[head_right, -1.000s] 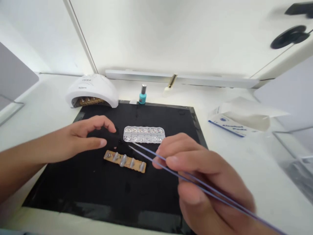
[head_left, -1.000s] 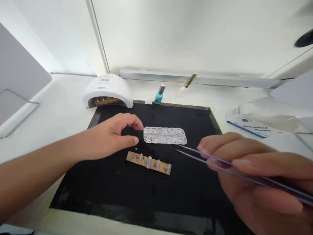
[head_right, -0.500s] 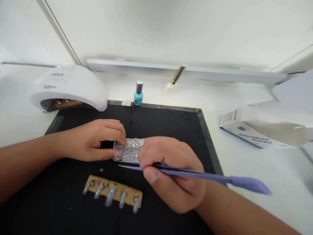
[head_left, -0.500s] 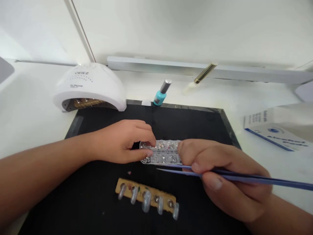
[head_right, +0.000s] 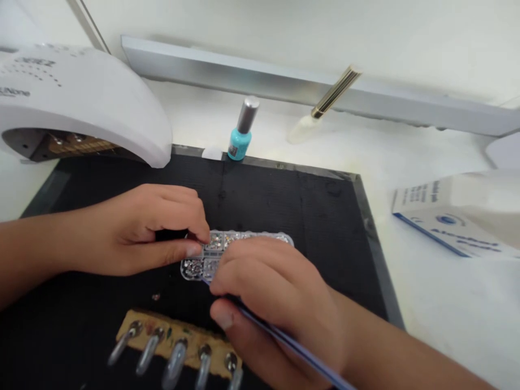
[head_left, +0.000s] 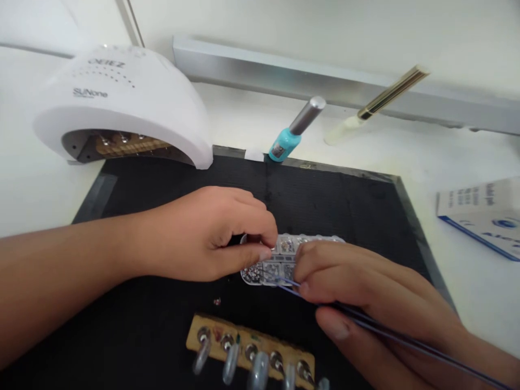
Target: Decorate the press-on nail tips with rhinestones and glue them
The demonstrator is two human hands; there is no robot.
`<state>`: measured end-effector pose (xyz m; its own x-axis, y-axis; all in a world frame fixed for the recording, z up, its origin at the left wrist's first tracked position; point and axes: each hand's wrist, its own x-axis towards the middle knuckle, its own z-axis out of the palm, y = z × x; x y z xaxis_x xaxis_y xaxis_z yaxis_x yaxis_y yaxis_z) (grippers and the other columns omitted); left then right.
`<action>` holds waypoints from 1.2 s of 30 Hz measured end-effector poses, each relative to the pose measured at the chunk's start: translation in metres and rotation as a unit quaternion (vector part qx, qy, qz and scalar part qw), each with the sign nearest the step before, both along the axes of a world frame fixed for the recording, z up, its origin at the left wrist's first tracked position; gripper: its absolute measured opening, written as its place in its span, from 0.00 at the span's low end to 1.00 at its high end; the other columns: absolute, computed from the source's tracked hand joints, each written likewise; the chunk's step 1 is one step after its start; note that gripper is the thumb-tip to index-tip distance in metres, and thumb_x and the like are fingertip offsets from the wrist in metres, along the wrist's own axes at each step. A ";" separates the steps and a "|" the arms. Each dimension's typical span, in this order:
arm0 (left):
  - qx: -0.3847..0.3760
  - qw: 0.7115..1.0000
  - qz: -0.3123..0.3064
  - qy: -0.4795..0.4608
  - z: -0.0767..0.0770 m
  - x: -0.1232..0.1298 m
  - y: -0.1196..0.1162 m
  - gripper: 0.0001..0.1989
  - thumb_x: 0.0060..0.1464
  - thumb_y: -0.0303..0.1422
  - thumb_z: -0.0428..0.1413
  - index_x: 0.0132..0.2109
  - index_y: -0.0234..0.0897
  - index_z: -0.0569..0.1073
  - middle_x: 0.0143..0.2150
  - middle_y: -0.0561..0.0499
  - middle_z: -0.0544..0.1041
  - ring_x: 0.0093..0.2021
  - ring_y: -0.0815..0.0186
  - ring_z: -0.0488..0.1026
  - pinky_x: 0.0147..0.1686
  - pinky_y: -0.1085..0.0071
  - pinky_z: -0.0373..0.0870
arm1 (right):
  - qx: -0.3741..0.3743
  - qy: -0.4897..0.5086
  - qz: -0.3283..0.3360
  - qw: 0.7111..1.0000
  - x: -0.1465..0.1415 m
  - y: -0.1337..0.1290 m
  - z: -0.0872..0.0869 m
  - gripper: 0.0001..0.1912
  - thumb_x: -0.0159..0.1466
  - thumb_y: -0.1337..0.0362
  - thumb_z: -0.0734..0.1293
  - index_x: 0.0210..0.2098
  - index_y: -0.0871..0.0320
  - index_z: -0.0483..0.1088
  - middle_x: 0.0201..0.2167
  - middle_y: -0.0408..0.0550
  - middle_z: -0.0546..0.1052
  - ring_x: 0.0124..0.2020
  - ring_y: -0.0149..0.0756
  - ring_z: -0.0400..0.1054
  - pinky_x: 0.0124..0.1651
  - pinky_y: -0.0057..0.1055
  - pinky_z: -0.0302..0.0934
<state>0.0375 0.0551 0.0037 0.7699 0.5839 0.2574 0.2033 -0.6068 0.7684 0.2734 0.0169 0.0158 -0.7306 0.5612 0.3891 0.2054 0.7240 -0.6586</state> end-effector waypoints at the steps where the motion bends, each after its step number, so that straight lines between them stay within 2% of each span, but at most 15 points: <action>1: -0.002 1.000 0.000 -0.002 0.000 0.000 0.000 0.05 0.61 0.24 0.55 0.38 0.34 0.75 0.32 0.54 0.76 0.37 0.70 0.71 0.39 0.75 0.66 | 0.001 -0.006 0.002 1.000 0.000 0.000 0.001 0.04 0.67 0.70 0.62 0.41 0.58 0.66 0.31 0.46 0.76 0.34 0.32 0.74 0.41 0.27 0.71; 7: -0.007 1.000 -0.001 -0.006 0.001 0.000 0.001 0.04 0.60 0.22 0.56 0.38 0.32 0.76 0.32 0.54 0.75 0.36 0.71 0.71 0.39 0.77 0.65 | -0.021 -0.107 -0.042 0.993 0.002 -0.004 0.010 0.04 0.70 0.69 0.61 0.42 0.55 0.65 0.34 0.44 0.77 0.38 0.31 0.75 0.46 0.24 0.71; 15: -0.011 1.000 -0.001 0.004 0.003 0.000 0.000 0.05 0.58 0.21 0.56 0.38 0.33 0.75 0.32 0.55 0.75 0.37 0.72 0.71 0.39 0.78 0.65 | -0.007 -0.102 -0.028 0.994 0.003 -0.005 0.009 0.04 0.71 0.68 0.60 0.41 0.55 0.65 0.32 0.44 0.78 0.34 0.32 0.76 0.40 0.26 0.73; 20: -0.008 1.000 -0.003 -0.002 0.001 -0.001 0.000 0.05 0.59 0.21 0.56 0.38 0.33 0.75 0.32 0.56 0.75 0.37 0.72 0.71 0.40 0.78 0.64 | 0.003 -0.136 -0.065 0.988 0.001 -0.010 0.011 0.04 0.71 0.66 0.60 0.42 0.54 0.66 0.36 0.46 0.79 0.36 0.33 0.77 0.42 0.26 0.74; 27: -0.005 1.000 -0.001 -0.004 0.001 -0.001 0.000 0.05 0.59 0.22 0.56 0.38 0.33 0.75 0.32 0.55 0.74 0.37 0.72 0.71 0.40 0.78 0.65 | -0.010 -0.133 -0.053 0.990 0.000 -0.009 0.012 0.04 0.71 0.68 0.61 0.42 0.54 0.66 0.35 0.45 0.79 0.35 0.33 0.77 0.42 0.27 0.74; 36: -0.002 1.000 0.001 0.003 0.002 -0.001 -0.001 0.04 0.61 0.24 0.55 0.38 0.34 0.75 0.31 0.55 0.75 0.36 0.70 0.72 0.39 0.76 0.65 | -0.001 -0.140 -0.083 0.987 -0.002 -0.010 0.013 0.04 0.70 0.67 0.62 0.41 0.53 0.67 0.36 0.45 0.80 0.36 0.32 0.78 0.43 0.24 0.74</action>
